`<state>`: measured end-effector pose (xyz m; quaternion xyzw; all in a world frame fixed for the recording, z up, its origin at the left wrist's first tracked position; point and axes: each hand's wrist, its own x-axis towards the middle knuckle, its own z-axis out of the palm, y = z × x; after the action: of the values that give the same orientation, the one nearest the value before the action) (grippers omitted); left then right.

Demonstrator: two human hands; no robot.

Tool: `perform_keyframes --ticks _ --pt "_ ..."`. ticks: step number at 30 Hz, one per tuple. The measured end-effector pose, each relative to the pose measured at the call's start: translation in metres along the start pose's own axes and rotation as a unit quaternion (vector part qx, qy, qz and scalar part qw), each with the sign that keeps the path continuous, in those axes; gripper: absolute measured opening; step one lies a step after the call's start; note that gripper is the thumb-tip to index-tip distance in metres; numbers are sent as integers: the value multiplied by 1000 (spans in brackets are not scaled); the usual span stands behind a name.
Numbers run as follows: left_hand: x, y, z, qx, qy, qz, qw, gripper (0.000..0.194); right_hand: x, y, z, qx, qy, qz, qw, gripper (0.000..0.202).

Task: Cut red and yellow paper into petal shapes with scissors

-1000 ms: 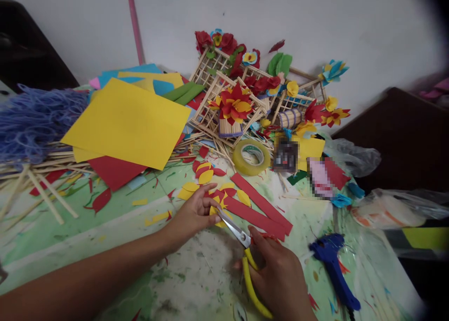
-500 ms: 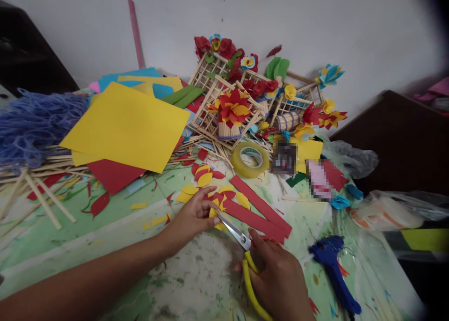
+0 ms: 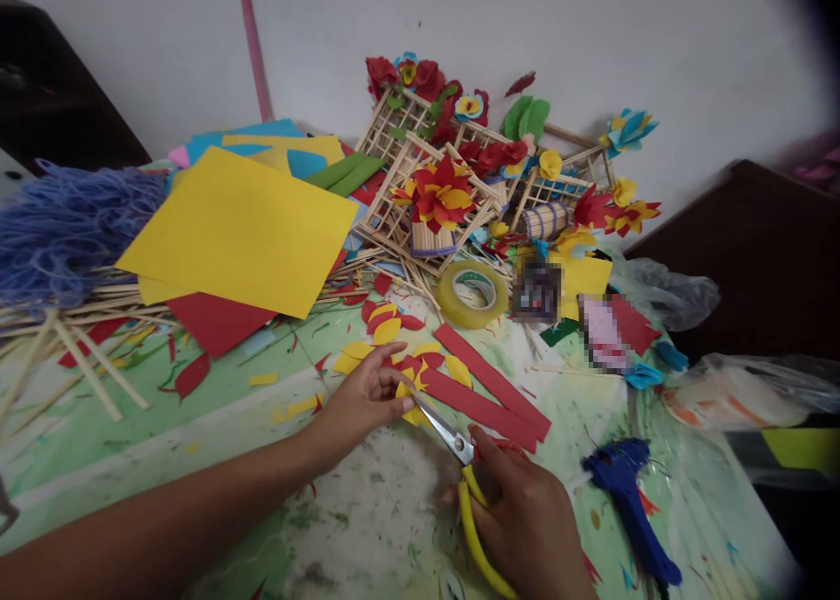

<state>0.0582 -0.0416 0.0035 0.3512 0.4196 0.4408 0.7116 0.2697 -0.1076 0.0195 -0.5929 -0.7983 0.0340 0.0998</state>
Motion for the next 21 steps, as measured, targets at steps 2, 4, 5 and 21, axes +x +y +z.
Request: perform_keyframes --ticks 2,4,5,21 --pt "-1 2 0 13 2 2 1000 75 0 0 0 -1 -1 -1 1000 51" --pt "-1 3 0 26 0 3 1000 75 -1 1 0 0 -2 3 1000 52" --pt "-1 4 0 31 0 3 1000 74 -1 1 0 2 -2 6 1000 52" --pt "1 3 -1 54 3 3 999 73 -2 3 2 25 8 -4 1000 52"
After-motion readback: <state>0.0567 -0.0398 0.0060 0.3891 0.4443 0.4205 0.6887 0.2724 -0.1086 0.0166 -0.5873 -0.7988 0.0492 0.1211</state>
